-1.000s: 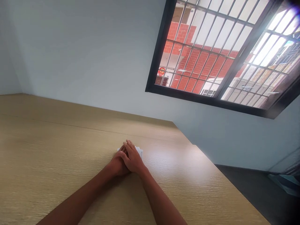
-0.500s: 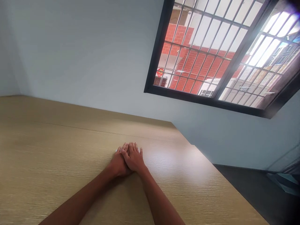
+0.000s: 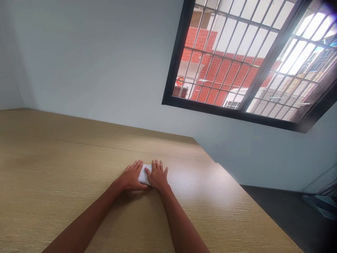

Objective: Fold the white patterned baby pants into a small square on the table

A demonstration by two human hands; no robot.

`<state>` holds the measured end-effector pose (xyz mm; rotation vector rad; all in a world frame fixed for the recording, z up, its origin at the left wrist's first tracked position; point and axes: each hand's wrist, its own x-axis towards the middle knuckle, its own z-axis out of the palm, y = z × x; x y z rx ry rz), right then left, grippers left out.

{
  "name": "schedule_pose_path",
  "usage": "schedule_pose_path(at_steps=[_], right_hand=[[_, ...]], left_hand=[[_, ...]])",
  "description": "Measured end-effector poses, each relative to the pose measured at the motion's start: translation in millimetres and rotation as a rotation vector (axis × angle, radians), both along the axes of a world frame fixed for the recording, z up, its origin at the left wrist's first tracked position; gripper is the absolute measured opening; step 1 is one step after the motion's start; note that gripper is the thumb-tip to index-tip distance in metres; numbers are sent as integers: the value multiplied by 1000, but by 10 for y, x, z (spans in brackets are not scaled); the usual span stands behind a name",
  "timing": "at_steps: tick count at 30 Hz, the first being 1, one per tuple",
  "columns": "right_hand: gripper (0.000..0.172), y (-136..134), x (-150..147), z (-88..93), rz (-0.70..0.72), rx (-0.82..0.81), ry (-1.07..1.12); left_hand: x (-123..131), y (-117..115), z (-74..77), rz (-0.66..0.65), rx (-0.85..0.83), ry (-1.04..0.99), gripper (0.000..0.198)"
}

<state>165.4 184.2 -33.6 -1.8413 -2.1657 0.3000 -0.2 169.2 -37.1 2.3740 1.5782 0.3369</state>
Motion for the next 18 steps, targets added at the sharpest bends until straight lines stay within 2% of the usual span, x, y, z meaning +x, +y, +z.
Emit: schedule_pose_path(at_steps=[2, 7, 11, 18], right_hand=[[70, 4, 21, 22, -23, -9, -1], [66, 8, 64, 53, -59, -22, 14], [66, 23, 90, 51, -79, -20, 5], [60, 27, 135, 85, -122, -39, 7]], left_hand=[[-44, 38, -14, 9, -25, -30, 125], [-115, 147, -118, 79, -59, -89, 95], [-133, 171, -176, 95, -33, -32, 86], [-115, 108, -48, 198, -83, -10, 80]])
